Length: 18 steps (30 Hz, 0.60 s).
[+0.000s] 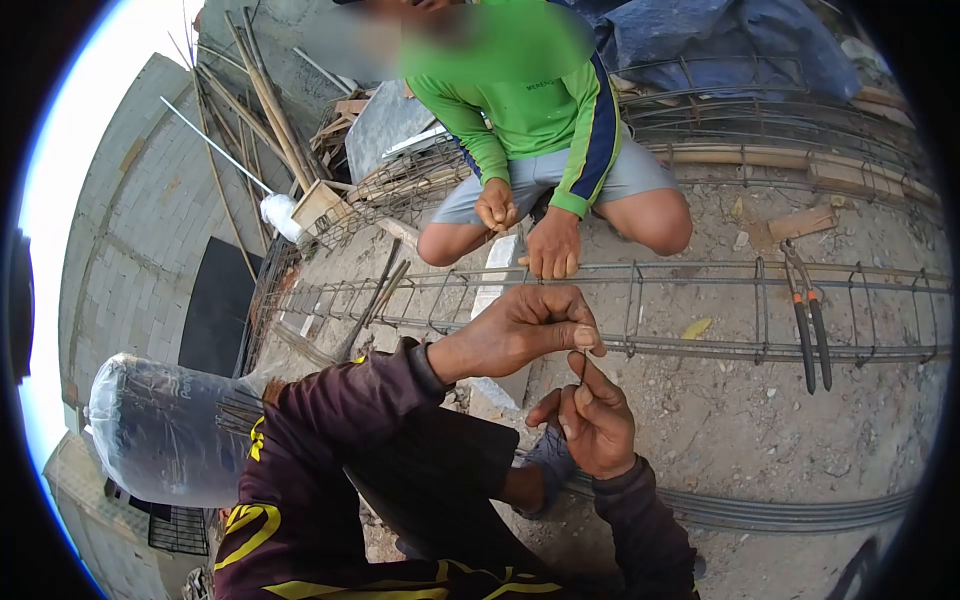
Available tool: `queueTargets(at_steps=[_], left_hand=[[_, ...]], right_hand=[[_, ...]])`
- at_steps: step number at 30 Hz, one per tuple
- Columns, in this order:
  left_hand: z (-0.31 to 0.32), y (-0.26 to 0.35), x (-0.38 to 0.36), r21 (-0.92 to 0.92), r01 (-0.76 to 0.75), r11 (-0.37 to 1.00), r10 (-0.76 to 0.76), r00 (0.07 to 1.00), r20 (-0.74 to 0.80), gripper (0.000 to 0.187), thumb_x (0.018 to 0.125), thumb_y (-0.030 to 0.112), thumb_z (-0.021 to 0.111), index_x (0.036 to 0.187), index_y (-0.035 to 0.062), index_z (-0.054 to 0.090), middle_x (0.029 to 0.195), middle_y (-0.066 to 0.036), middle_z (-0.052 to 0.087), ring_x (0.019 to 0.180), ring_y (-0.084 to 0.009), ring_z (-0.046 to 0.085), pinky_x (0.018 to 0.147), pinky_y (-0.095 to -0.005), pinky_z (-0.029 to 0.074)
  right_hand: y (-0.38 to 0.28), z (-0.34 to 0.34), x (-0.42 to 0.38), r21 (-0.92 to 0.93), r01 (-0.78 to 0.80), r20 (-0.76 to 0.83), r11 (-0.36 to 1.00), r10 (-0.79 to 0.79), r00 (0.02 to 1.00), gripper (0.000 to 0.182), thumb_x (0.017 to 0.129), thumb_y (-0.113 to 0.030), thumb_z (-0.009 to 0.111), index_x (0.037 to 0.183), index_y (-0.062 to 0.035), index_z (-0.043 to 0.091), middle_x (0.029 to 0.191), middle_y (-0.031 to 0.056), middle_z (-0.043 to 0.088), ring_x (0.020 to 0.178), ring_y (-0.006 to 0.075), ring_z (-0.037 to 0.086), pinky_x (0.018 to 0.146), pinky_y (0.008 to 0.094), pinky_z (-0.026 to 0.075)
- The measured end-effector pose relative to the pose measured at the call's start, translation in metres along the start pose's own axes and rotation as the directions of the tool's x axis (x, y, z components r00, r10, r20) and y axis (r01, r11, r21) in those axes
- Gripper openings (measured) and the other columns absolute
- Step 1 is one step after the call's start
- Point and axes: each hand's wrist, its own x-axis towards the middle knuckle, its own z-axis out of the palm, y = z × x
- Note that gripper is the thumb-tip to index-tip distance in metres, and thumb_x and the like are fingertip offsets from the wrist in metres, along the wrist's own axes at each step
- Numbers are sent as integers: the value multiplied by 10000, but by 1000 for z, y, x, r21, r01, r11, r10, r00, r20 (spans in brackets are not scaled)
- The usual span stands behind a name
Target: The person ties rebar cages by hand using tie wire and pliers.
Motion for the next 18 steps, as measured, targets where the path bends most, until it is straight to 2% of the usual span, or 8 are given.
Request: queueTargets(at_steps=[1, 3, 5, 6, 9, 10, 16, 18], left_hand=[[1, -2, 1, -22, -19, 1000, 18, 1000, -7, 157, 997, 156, 625, 986, 0, 636, 917, -35, 682, 824, -76, 624, 759, -247, 513], [1, -13, 5, -65, -55, 996, 54, 998, -10, 148, 996, 142, 623, 986, -6, 632, 905, -37, 676, 818, -77, 625, 751, -251, 518], [6, -24, 13, 5, -90, 996, 90, 994, -57, 141, 989, 125, 622, 945, -9, 626, 824, -29, 661, 768, -91, 634, 704, -258, 505], [6, -30, 20, 47, -115, 992, 119, 989, -83, 141, 985, 117, 622, 924, -11, 623, 784, -25, 653, 742, -99, 639, 681, -261, 499], [14, -58, 40, 231, -150, 961, 180, 977, -113, 163, 975, 134, 629, 931, -23, 622, 761, -69, 668, 727, -124, 656, 673, -294, 508], [15, -62, 42, 261, -109, 959, 140, 985, -104, 135, 963, 119, 656, 950, -15, 638, 854, -50, 669, 825, -109, 652, 730, -281, 507], [23, -94, 62, 192, -34, 981, 58, 991, -120, 186, 947, 160, 678, 905, -20, 650, 861, -83, 672, 868, -151, 668, 727, -315, 510], [24, -107, 69, 320, -129, 939, 184, 971, -149, 223, 935, 206, 696, 921, -11, 649, 884, -91, 663, 867, -181, 662, 744, -335, 511]], right_hand=[[1, 0, -1, -10, -1, -19, 1000, 1, 1000, 423, 1045, -216, 481, 1460, -136, 493, 618, 22, 496, 781, 272, 647, 810, 441, 573], [2, -4, -4, -75, 20, -119, 997, -29, 993, 411, 1044, -194, 485, 1447, -122, 511, 614, 11, 473, 678, 238, 631, 689, 397, 570], [-2, -6, -4, -119, -12, -221, 993, -15, 975, 408, 1044, -189, 484, 1444, -119, 515, 612, 5, 458, 636, 220, 612, 608, 370, 552], [-3, -5, -3, -183, 1, -310, 983, -58, 949, 416, 1045, -195, 487, 1451, -107, 505, 609, -1, 438, 575, 185, 565, 523, 341, 499], [-6, -14, -4, -294, 8, -426, 956, -138, 894, 431, 1044, -208, 494, 1457, -85, 492, 608, -4, 434, 563, 155, 538, 513, 322, 477], [-8, -17, -6, -342, -16, -470, 939, -156, 869, 447, 1044, -216, 499, 1465, -67, 475, 609, -9, 429, 564, 135, 535, 515, 313, 470], [-9, -36, -13, -375, -70, -605, 924, -186, 774, 440, 1046, -208, 489, 1462, -64, 478, 606, -21, 426, 547, 125, 519, 498, 291, 446], [-8, -45, -14, -388, -78, -628, 919, -201, 752, 439, 1045, -205, 489, 1460, -62, 479, 606, -22, 426, 543, 122, 516, 495, 285, 442]])
